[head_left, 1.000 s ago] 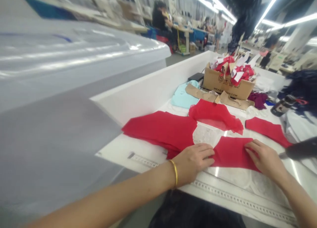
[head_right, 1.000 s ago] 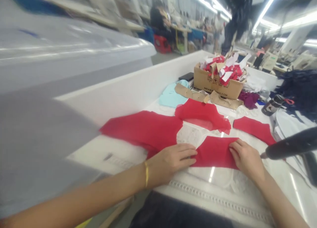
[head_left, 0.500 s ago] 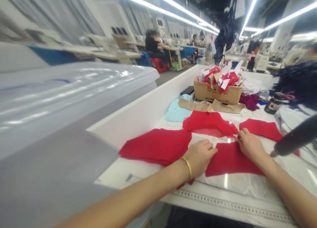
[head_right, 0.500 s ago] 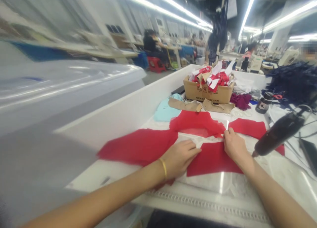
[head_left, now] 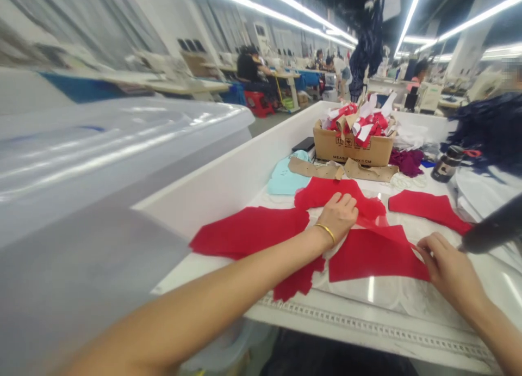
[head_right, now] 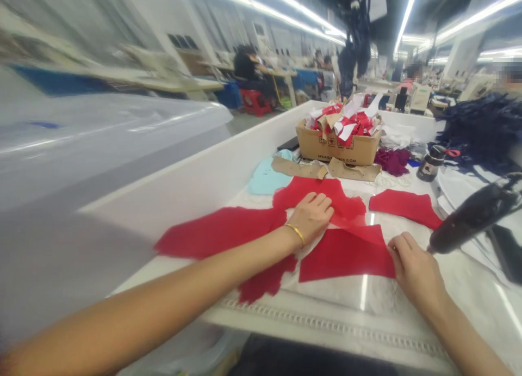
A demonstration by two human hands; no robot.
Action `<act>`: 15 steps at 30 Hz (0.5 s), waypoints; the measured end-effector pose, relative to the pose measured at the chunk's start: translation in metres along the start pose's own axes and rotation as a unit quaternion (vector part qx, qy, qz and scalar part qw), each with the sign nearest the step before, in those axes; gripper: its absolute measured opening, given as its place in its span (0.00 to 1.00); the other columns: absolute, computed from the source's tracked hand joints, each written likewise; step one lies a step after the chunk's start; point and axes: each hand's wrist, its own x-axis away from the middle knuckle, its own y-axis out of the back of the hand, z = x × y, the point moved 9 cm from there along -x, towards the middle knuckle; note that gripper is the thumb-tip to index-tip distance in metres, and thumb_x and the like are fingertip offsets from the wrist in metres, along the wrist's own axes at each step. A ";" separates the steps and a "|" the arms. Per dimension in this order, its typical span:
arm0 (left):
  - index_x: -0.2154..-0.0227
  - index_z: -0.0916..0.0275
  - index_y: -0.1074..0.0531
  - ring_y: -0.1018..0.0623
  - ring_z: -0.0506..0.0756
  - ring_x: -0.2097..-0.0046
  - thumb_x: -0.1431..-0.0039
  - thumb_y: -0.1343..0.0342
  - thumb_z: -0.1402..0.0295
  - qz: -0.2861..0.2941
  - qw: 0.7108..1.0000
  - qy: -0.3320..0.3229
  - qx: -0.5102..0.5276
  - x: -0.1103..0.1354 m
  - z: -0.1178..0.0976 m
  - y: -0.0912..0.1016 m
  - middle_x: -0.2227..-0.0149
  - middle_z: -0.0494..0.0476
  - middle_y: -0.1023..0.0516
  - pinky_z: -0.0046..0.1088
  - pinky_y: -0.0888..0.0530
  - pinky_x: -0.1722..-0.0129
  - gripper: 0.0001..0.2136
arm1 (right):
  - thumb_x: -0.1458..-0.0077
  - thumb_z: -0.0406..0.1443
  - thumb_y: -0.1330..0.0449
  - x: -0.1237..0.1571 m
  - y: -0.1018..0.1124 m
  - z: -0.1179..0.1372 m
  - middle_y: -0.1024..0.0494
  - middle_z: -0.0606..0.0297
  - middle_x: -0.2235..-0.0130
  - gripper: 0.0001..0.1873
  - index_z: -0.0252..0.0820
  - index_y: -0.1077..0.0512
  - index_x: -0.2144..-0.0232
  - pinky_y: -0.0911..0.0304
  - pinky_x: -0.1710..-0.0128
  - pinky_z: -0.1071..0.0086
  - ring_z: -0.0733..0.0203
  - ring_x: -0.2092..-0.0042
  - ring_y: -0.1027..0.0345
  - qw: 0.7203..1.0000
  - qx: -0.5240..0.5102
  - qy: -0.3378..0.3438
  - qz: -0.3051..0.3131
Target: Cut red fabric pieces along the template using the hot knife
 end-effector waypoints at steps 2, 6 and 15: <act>0.74 0.64 0.28 0.29 0.59 0.64 0.38 0.50 0.83 -0.020 1.000 -0.010 -0.014 0.015 0.005 0.008 0.70 0.61 0.27 0.39 0.31 0.59 0.13 | 0.29 0.41 0.54 0.009 0.004 -0.007 0.26 0.66 0.71 0.18 0.44 0.32 0.70 0.47 0.80 0.73 0.66 0.76 0.34 1.000 0.008 0.006 -0.003; 0.74 0.63 0.28 0.29 0.58 0.65 0.35 0.52 0.81 -0.055 0.998 -0.032 -0.026 0.048 -0.003 0.035 0.71 0.58 0.28 0.38 0.30 0.57 0.15 | 0.29 0.38 0.54 0.027 0.005 -0.019 0.26 0.66 0.71 0.17 0.44 0.32 0.69 0.46 0.81 0.73 0.65 0.77 0.34 1.000 0.018 0.019 0.006; 0.70 0.64 0.26 0.29 0.56 0.65 0.33 0.54 0.82 -0.117 0.990 -0.081 0.012 0.076 -0.046 0.077 0.71 0.56 0.28 0.35 0.28 0.56 0.15 | 0.29 0.36 0.54 0.046 0.016 -0.022 0.25 0.65 0.70 0.15 0.43 0.31 0.67 0.42 0.80 0.73 0.65 0.74 0.32 0.999 0.027 0.025 -0.004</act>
